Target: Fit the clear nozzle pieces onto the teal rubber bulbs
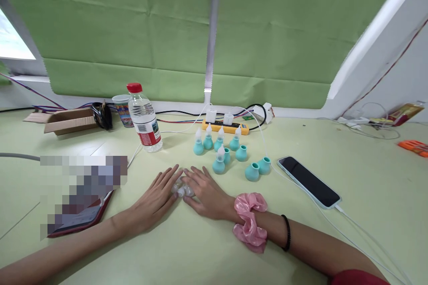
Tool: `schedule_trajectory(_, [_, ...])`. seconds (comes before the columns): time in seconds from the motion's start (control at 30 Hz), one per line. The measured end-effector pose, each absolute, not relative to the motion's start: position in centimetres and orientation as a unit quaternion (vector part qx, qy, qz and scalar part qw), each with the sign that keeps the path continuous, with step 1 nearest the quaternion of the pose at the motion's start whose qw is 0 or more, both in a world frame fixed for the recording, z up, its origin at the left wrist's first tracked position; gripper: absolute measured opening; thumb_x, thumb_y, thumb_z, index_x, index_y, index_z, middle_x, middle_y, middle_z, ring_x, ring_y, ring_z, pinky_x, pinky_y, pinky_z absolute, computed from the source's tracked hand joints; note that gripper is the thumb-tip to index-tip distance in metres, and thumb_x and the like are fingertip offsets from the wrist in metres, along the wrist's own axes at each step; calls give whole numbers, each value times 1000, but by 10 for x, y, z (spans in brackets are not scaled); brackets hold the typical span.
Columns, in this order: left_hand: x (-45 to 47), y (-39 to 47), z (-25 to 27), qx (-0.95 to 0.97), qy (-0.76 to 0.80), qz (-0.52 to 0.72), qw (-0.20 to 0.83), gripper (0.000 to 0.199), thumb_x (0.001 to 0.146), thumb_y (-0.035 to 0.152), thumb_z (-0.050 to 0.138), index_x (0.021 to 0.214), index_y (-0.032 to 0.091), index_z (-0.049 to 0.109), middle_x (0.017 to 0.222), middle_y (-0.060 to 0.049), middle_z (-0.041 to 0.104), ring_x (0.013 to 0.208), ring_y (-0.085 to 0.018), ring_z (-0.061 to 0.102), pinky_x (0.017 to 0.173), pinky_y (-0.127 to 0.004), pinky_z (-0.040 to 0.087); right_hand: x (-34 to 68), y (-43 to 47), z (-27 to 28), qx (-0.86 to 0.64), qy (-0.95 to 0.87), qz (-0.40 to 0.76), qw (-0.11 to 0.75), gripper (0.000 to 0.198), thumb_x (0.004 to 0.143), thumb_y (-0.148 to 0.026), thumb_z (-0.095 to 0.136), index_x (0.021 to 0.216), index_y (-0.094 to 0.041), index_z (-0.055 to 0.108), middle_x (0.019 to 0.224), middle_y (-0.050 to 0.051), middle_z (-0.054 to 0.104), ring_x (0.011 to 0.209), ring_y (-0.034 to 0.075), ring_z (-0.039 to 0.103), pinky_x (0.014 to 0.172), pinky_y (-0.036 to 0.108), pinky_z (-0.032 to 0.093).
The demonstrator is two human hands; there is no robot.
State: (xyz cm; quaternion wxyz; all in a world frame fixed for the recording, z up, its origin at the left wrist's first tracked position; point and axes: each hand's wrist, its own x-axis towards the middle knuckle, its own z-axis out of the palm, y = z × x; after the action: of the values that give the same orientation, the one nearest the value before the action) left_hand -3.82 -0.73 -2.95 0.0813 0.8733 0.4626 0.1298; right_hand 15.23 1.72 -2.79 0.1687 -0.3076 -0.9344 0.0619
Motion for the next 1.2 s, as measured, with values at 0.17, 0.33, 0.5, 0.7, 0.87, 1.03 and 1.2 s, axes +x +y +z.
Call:
schedule_trajectory(0.17, [-35,-2,-30,865,456,179,107,45,88,28,23,132,20,16,141,-11,8,128,-26,8,99,-52,19,153,19,-27,-337,-931,36,137,53,82,-40,40,127,-14,30,137,15,19,126,30,10,95,55,22])
schedule_trajectory(0.33, [-42,1,-31,842,466,242,121,37,88,24,25,122,20,39,138,-10,19,124,-25,20,95,-45,32,158,23,-34,-299,-932,29,203,37,82,-29,43,113,-8,46,124,16,42,122,23,27,100,41,25])
schedule_trajectory(0.5, [-40,-1,-34,866,459,185,76,41,86,22,29,127,24,31,138,-9,17,123,-30,17,93,-50,31,160,25,-38,-300,-916,67,257,26,81,-24,47,105,-14,51,105,9,58,110,20,45,97,41,30])
schedule_trajectory(0.7, [-36,-9,-32,857,490,151,-45,41,83,21,34,123,27,36,138,-10,17,121,-35,17,89,-64,15,160,26,-39,-325,-903,52,278,27,81,-18,44,107,-16,47,103,7,59,107,18,47,98,46,22])
schedule_trajectory(0.87, [-37,-6,-31,849,499,156,-76,32,82,19,34,108,26,49,134,-9,26,120,-34,20,89,-62,16,160,25,-36,-328,-913,32,239,24,84,-19,39,106,-17,50,102,6,59,107,20,45,96,46,25])
schedule_trajectory(1.03, [-36,-1,-34,853,494,159,-63,38,81,17,35,117,25,42,133,-9,27,118,-33,21,90,-59,22,158,21,-32,-308,-923,36,228,35,78,-22,47,113,-16,45,107,9,56,109,22,43,95,46,24])
schedule_trajectory(1.2, [-36,-2,-33,857,483,171,-53,30,83,17,34,106,26,49,128,-8,30,116,-32,20,90,-55,24,157,24,-35,-322,-899,46,294,20,76,-18,48,96,-17,51,88,5,62,90,19,52,92,45,25])
